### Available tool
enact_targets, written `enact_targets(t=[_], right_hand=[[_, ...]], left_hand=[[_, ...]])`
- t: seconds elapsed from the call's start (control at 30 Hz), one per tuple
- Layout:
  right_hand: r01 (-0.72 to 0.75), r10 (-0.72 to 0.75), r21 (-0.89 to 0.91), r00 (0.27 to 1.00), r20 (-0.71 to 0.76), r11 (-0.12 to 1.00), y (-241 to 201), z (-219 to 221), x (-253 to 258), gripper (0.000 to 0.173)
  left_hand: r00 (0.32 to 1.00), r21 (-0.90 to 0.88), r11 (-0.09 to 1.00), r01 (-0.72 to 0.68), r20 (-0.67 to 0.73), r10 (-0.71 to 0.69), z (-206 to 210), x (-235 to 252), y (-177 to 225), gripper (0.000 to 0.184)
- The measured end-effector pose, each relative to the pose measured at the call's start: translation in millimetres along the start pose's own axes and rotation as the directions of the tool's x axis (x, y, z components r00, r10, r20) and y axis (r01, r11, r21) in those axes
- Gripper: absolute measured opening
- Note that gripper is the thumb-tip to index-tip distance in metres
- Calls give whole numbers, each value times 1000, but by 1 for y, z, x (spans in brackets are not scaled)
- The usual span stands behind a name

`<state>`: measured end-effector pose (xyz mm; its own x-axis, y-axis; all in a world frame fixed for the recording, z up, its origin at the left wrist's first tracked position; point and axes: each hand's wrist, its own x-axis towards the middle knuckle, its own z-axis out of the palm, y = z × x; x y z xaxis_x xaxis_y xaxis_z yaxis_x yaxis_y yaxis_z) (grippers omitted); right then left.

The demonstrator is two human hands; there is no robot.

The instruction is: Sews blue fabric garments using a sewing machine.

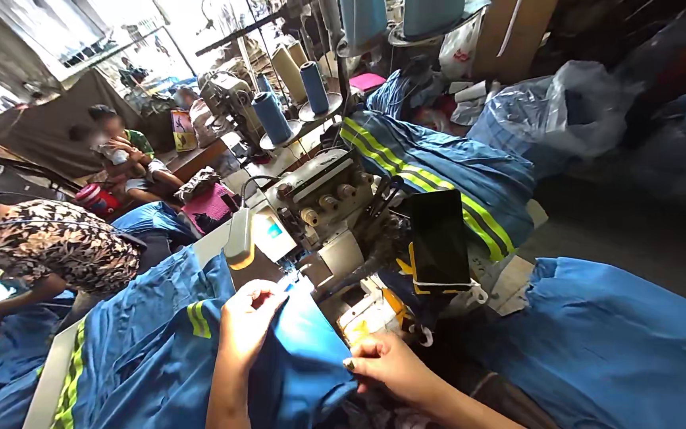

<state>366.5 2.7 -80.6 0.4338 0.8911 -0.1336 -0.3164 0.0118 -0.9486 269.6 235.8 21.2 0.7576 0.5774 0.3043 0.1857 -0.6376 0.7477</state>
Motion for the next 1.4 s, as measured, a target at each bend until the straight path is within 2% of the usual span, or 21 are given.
enact_targets(t=[0.17,0.4,0.43,0.5,0.57,0.63,0.73,0.83,0.93,1.03,1.13,1.27,1.33,1.4], right_hand=[[-35,39,43,995,-90,998,8,3,-11,11],[-71,82,74,984,-161,995,11,9,-7,26],[-68,79,76,985,-154,995,11,9,-7,30],[-54,63,77,991,-118,996,10,8,-7,37],[-30,36,62,995,-93,998,11,7,-9,33],[15,-14,15,997,-75,1000,10,6,-14,21],[76,-77,-14,995,-62,997,7,5,-18,19],[108,-110,-43,991,-70,993,1,6,-20,22],[127,-133,-78,988,-74,989,-7,7,-20,25],[195,-206,-112,974,-97,974,-13,11,-12,38],[329,-341,-114,933,-117,938,-18,16,11,49],[421,-452,-216,884,-121,881,-25,19,50,38],[453,-494,-263,861,-119,852,-32,21,66,25],[459,-508,-288,853,-121,840,-37,24,77,20]], left_hand=[[1000,-12,1000,7,8,-6,-2,-10,-2,6],[997,147,987,71,-43,-66,8,1,5,9],[997,151,988,43,-64,-33,11,1,3,10],[984,239,963,-125,-94,151,16,-4,-3,9],[917,480,832,-277,-126,378,27,-15,4,13],[888,676,699,-232,-146,436,46,-33,20,18],[935,811,582,-64,-156,320,76,-56,28,35],[940,814,580,-10,-190,283,85,-57,25,36],[929,708,706,-20,-248,276,82,-55,20,35],[919,634,771,-68,-262,296,71,-49,12,33],[963,494,867,-71,-191,188,48,-28,2,34],[997,424,903,73,-59,-53,25,15,-10,41],[996,479,873,91,-41,-81,22,34,-16,44],[993,522,845,116,-53,-104,20,49,-20,44]])
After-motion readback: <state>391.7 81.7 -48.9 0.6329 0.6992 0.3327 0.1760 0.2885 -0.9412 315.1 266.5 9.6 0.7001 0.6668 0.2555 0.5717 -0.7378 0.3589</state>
